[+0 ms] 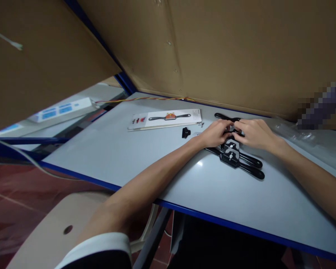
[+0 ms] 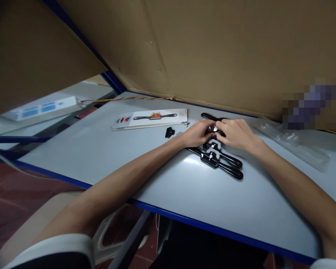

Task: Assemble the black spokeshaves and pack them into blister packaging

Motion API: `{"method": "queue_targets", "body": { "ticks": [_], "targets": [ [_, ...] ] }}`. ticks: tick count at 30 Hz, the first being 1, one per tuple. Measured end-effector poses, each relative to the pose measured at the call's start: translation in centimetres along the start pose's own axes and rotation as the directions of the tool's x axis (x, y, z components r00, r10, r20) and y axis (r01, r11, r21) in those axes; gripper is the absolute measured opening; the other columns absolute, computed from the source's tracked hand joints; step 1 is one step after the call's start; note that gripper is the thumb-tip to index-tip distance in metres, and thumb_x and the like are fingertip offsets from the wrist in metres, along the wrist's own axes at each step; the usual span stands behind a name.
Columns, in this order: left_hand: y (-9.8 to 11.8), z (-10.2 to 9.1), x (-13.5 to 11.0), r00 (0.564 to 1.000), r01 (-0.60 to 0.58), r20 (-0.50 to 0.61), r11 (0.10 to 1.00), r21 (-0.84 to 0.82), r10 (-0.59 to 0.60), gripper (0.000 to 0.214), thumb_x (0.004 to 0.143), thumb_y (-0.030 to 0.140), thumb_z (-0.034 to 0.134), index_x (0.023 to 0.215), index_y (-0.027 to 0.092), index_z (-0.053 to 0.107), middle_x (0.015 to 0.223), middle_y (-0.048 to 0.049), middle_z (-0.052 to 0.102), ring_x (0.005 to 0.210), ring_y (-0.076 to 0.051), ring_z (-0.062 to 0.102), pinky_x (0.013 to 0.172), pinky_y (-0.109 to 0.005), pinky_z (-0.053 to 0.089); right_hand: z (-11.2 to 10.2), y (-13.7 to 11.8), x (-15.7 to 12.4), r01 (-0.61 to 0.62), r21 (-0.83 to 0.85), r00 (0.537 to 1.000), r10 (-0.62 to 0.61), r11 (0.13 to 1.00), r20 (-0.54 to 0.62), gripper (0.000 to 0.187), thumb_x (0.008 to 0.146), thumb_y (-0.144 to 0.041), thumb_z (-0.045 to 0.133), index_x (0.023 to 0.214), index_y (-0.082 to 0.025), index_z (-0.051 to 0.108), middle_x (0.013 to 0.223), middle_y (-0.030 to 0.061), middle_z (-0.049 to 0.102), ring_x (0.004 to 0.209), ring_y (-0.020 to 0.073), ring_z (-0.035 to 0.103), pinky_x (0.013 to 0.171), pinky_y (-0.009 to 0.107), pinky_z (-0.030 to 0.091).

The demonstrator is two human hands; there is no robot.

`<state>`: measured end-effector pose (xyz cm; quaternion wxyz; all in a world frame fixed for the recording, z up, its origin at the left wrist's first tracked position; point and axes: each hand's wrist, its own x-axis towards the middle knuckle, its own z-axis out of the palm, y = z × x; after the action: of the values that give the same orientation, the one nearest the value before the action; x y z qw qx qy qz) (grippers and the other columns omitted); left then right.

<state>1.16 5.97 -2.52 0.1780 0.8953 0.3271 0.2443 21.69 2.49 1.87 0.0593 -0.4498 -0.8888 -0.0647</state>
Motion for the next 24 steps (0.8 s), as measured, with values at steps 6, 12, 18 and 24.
{"method": "queue_targets", "body": {
  "ticks": [6,12,18,24],
  "targets": [
    [0.2,-0.2,0.0,1.000,0.021,0.004,1.000,0.015,-0.021,0.019,0.093,0.016,0.058,0.109,0.014,0.068,0.102,-0.0110,0.074,0.096,-0.027,0.069,0.088,-0.039,0.054,-0.2,-0.4,0.2,-0.026,-0.027,0.999,0.027,0.999,0.024,0.031,0.102,-0.032,0.044,0.099,-0.019,0.072,0.096,0.0126,0.075,0.078,0.0265,0.064,0.062,0.037,0.023],
    [0.2,-0.3,-0.1,0.999,0.040,0.028,0.999,-0.002,-0.040,0.034,0.094,0.016,0.059,0.127,0.012,0.067,0.109,-0.0116,0.075,0.101,-0.027,0.069,0.094,-0.040,0.054,0.4,0.0,0.0,-0.158,0.180,0.987,0.157,0.971,0.019,0.021,0.098,-0.029,0.047,0.100,-0.020,0.066,0.091,0.0099,0.074,0.076,0.0244,0.061,0.065,0.035,0.030],
    [-0.3,0.0,-0.1,1.000,0.014,0.021,1.000,0.014,-0.015,0.041,0.095,0.017,0.060,0.135,0.012,0.066,0.113,-0.0134,0.075,0.107,-0.028,0.069,0.098,-0.045,0.055,1.9,0.6,-0.7,-0.196,0.451,0.973,0.228,0.870,-0.017,0.033,0.092,-0.031,0.052,0.122,-0.021,0.059,0.082,0.0023,0.068,0.071,0.0223,0.057,0.068,0.033,0.036],
    [-0.3,-0.4,-0.4,0.999,-0.025,0.045,0.999,0.036,0.023,0.043,0.101,0.021,0.054,0.142,0.012,0.063,0.118,-0.0146,0.075,0.113,-0.027,0.069,0.103,-0.045,0.053,2.4,0.2,-1.0,-0.201,0.467,0.962,0.263,0.861,-0.071,0.033,0.088,-0.031,0.053,0.119,-0.023,0.061,0.086,0.0032,0.066,0.077,0.0235,0.059,0.070,0.034,0.038]
  ]
}}
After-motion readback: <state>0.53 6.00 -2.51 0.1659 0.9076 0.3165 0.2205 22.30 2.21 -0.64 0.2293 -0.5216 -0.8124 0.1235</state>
